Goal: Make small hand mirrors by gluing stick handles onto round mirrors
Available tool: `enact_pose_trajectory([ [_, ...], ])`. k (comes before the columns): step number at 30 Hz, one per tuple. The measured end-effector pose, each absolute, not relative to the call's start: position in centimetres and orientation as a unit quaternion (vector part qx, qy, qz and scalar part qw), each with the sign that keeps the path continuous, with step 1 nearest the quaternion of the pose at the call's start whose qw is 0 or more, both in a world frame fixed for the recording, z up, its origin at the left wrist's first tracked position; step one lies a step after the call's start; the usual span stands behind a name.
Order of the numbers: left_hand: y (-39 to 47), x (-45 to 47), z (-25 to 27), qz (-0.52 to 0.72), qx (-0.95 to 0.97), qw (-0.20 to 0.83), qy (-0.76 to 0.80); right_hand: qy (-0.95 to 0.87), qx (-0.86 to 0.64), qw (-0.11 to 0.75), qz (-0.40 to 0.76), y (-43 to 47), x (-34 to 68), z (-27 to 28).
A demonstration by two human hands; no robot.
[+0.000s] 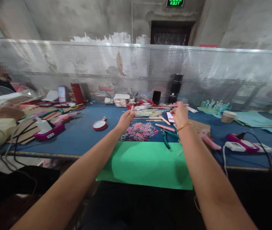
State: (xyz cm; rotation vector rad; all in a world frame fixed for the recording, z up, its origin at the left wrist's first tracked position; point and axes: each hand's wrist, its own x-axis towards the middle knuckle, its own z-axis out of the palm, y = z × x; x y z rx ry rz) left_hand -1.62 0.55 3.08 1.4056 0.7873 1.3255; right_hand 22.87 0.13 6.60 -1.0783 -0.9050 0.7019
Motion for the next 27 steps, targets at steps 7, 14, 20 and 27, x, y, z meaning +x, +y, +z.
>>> enact_pose_trajectory([
  [7,0.2,-1.3,2.7,0.49,0.614,0.569,0.242,-0.555,-0.405,0.624,0.373,-3.1,18.4,5.4],
  [14,-0.3,-1.3,1.9,0.425,0.626,0.609,0.236,-0.629,-0.363,0.607,0.324,-3.8,14.4,3.3],
  [20,0.3,-1.1,2.1,0.476,0.582,0.606,0.262,-0.613,-0.507,0.577,0.183,-2.1,19.2,2.9],
  [27,1.0,-1.4,2.2,0.506,0.569,0.563,0.322,-0.651,-0.641,0.401,0.065,0.3,22.6,1.5],
])
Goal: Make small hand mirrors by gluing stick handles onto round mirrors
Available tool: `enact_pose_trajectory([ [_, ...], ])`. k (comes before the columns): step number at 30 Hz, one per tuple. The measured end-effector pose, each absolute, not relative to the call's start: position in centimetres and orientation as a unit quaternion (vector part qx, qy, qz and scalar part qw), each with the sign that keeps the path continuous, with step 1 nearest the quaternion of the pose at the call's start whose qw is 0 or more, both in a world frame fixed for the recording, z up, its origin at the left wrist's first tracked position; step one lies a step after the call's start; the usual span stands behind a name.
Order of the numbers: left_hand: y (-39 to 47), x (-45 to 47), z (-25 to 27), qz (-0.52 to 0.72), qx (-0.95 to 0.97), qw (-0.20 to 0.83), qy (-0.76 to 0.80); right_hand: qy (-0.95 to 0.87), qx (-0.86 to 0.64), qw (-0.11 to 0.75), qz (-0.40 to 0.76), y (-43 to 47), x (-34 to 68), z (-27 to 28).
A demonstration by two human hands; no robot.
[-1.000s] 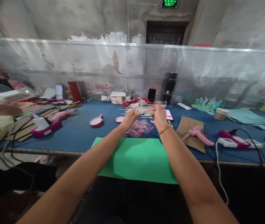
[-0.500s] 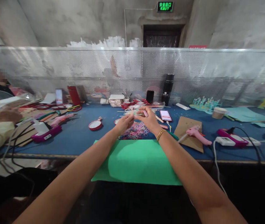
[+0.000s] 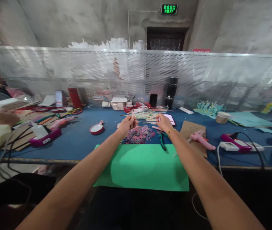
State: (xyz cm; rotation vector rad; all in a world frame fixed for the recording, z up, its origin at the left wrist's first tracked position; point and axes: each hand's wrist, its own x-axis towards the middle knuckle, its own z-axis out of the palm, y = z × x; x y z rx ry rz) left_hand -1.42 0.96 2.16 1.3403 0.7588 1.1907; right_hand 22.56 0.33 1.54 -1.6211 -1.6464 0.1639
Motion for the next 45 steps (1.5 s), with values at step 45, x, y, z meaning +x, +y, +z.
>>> enact_pose_trajectory([
  [45,2.4,-3.2,-0.2,0.366,0.778,0.296,0.416,-0.547,-0.456,0.678,0.182,-3.2,10.9,-0.8],
])
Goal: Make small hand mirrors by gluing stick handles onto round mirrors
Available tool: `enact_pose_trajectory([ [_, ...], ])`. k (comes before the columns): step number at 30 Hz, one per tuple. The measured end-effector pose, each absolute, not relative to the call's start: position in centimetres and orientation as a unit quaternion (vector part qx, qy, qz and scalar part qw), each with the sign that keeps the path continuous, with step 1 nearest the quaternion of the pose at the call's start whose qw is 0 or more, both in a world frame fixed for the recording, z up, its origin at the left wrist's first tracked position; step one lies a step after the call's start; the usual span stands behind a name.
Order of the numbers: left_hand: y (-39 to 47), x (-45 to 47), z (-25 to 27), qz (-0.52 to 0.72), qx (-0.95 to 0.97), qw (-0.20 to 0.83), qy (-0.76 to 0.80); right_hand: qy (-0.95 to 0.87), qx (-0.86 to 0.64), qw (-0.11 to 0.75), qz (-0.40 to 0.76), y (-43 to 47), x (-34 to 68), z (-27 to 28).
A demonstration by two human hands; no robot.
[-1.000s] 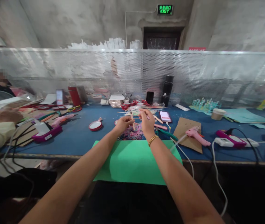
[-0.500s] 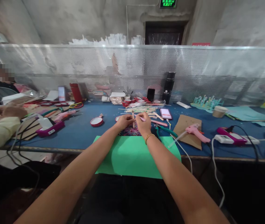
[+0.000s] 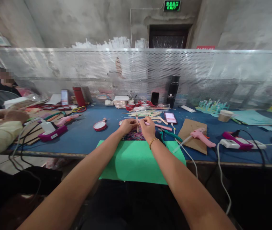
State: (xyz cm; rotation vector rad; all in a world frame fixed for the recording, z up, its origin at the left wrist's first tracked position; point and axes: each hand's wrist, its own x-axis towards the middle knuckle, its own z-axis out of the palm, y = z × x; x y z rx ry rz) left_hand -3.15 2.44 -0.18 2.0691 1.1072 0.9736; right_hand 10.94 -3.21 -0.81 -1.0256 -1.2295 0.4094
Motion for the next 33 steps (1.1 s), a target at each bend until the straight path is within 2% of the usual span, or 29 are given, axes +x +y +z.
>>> enact_pose_trajectory([
  [33,2.6,-3.2,-0.3,0.367,0.771,0.308,0.42,-0.547,-0.44,0.684,0.199,-2.9,10.9,-0.9],
])
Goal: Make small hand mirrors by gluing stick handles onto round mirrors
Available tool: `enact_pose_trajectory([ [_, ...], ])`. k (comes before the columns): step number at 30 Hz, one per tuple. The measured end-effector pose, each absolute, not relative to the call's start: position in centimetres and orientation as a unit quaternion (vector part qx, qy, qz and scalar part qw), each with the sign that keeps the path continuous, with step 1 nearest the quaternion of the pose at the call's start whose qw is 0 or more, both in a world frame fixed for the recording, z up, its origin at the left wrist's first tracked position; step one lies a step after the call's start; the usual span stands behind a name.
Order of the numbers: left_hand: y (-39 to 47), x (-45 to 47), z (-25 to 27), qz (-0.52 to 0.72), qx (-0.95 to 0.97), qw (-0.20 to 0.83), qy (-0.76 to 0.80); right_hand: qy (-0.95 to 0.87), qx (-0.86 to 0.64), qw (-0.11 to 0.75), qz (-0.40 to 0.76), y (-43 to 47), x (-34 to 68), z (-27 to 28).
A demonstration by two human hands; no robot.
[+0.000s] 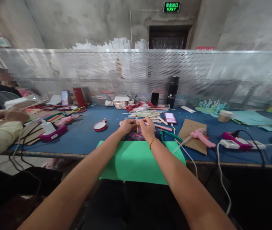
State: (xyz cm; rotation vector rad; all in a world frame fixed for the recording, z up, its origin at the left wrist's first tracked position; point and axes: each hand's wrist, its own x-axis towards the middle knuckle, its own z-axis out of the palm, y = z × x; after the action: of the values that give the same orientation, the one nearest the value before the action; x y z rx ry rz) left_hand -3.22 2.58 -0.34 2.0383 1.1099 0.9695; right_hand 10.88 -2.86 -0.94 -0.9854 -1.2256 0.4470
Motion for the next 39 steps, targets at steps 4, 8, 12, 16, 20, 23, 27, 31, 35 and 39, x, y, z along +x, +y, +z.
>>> enact_pose_trajectory([
  [4,2.8,-3.3,-0.6,0.37,0.768,0.324,0.411,-0.519,-0.456,0.693,0.205,-2.3,11.2,-1.3],
  [8,2.8,-3.3,-0.5,0.373,0.77,0.311,0.413,-0.51,-0.447,0.702,0.215,-2.2,11.3,-1.5],
  [12,2.5,-3.1,-0.2,0.371,0.762,0.323,0.421,-0.522,-0.44,0.695,0.224,-2.4,11.0,-1.3],
  [16,2.2,-3.1,0.1,0.367,0.763,0.321,0.424,-0.533,-0.435,0.69,0.224,-2.7,10.8,-1.0],
  [20,2.2,-3.1,0.0,0.371,0.768,0.316,0.416,-0.535,-0.43,0.689,0.231,-2.8,10.7,-0.9],
  [23,2.4,-3.2,-0.1,0.375,0.767,0.323,0.41,-0.529,-0.436,0.692,0.226,-2.6,10.9,-1.1],
  [27,2.6,-3.2,-0.3,0.373,0.766,0.326,0.41,-0.508,-0.449,0.704,0.212,-2.5,11.1,-1.2],
  [31,2.5,-3.1,-0.3,0.381,0.757,0.344,0.403,-0.518,-0.45,0.697,0.209,-2.9,11.0,-0.9],
  [35,2.2,-3.0,-0.1,0.39,0.742,0.371,0.399,-0.517,-0.445,0.697,0.223,-3.3,10.9,-0.5],
  [39,2.3,-3.0,-0.2,0.39,0.736,0.385,0.398,-0.516,-0.444,0.697,0.227,-3.4,10.9,-0.5],
])
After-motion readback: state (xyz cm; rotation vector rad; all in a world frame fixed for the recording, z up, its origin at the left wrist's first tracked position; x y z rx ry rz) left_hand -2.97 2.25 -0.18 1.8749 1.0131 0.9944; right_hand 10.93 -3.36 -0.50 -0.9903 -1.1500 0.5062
